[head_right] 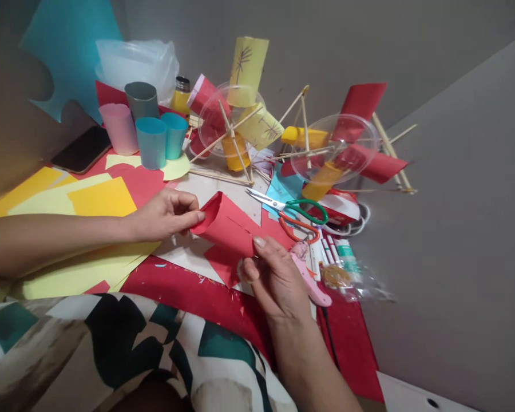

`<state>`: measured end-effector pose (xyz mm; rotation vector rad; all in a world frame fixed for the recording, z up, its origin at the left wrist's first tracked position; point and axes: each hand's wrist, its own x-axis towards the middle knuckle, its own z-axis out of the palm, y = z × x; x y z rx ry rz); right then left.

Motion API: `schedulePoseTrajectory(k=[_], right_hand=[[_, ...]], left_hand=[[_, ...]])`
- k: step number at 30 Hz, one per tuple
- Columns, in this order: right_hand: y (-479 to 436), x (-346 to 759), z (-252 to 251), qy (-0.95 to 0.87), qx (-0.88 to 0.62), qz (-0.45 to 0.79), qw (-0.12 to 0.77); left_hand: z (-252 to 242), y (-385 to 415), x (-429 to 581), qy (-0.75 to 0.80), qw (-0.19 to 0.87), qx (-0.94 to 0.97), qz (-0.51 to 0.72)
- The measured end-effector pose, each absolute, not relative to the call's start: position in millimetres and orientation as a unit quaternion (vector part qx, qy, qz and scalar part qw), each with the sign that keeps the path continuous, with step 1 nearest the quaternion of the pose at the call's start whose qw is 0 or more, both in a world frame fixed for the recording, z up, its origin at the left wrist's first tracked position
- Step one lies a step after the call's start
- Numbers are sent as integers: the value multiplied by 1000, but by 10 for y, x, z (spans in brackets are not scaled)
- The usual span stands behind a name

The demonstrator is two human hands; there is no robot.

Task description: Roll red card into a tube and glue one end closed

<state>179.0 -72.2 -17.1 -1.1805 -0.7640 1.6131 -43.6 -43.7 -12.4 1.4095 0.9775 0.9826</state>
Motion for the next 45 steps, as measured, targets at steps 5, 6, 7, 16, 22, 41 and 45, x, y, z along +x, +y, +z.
schedulePoseTrajectory(k=[5,6,7,16,22,41,45], right_hand=[[-717,1816,-185,-304,-491,671,466],[-718,1819,-187,-303,-491,673,463],[-719,1821,-189,-301,-491,676,460],[-730,1816,-197,-289,-490,683,458],[-732,1836,-202,-294,-484,687,455],[-641,1862,-136,-303,-447,694,475],[-617,1886,-121,-288,-444,725,440]], left_hand=[[-116,-444,-452,398,554,612,400],[-116,-443,-457,396,548,620,398],[-116,-443,-463,395,542,626,398],[-149,-427,-480,352,471,693,417],[-179,-413,-492,344,481,696,407],[-144,-412,-531,321,320,652,608],[-155,-405,-575,213,175,786,553]])
